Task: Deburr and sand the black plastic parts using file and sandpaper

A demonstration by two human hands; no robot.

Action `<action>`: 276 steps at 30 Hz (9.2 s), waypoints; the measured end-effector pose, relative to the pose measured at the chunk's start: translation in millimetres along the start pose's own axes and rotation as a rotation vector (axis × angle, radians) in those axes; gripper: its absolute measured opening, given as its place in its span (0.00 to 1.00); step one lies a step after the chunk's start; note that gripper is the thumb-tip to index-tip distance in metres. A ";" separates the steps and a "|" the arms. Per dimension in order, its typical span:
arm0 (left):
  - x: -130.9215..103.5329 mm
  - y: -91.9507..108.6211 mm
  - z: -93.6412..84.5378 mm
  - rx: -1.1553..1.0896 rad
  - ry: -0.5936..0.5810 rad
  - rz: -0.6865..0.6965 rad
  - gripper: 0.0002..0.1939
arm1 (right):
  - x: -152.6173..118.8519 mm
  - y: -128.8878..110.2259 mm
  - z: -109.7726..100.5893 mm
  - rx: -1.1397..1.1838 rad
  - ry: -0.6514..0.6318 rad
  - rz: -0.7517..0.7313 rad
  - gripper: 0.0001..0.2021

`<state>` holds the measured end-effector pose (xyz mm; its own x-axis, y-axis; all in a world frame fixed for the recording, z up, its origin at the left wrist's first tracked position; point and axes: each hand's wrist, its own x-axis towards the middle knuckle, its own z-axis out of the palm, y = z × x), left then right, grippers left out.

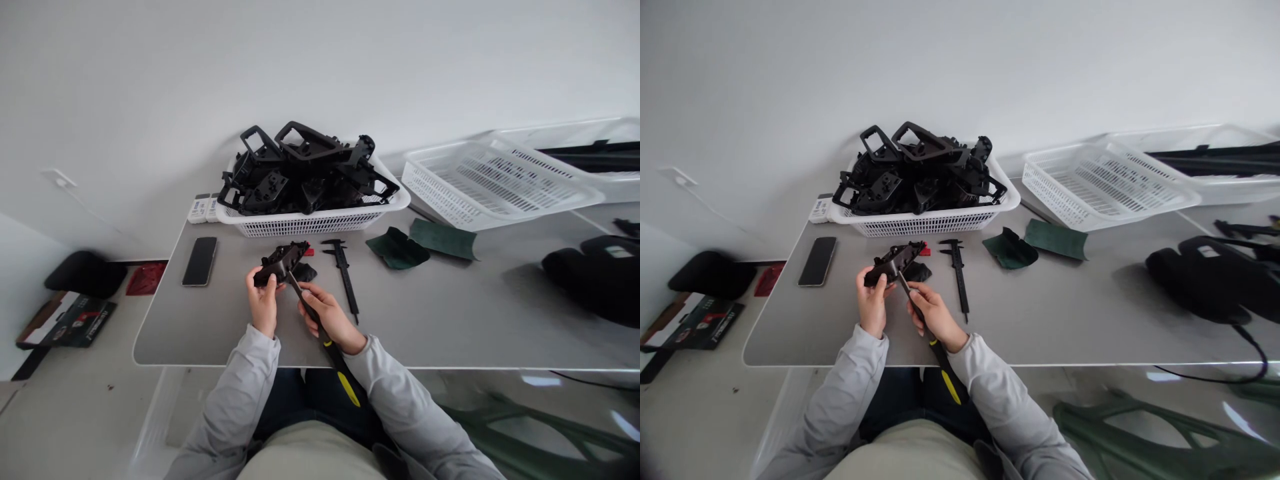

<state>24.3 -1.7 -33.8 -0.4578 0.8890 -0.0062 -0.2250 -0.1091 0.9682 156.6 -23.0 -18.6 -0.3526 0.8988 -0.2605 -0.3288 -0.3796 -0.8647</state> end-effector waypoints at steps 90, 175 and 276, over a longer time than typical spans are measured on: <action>10.8 21.4 -0.9 -0.398 0.020 -0.093 0.29 | 10.9 -54.1 -21.9 0.001 0.033 -0.203 0.20; 35.3 1.5 14.6 -0.284 -0.387 -0.528 0.16 | 17.9 -30.1 -26.6 -1.285 0.030 -0.599 0.20; 7.1 12.6 -8.4 -0.277 -0.163 -0.381 0.21 | -3.9 -65.4 -22.6 -0.043 0.146 -0.272 0.27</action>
<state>11.0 -0.4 -23.7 -0.1632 0.9443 -0.2858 -0.5803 0.1424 0.8019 199.2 3.3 29.3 -0.1265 0.9893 -0.0730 -0.3557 -0.1139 -0.9276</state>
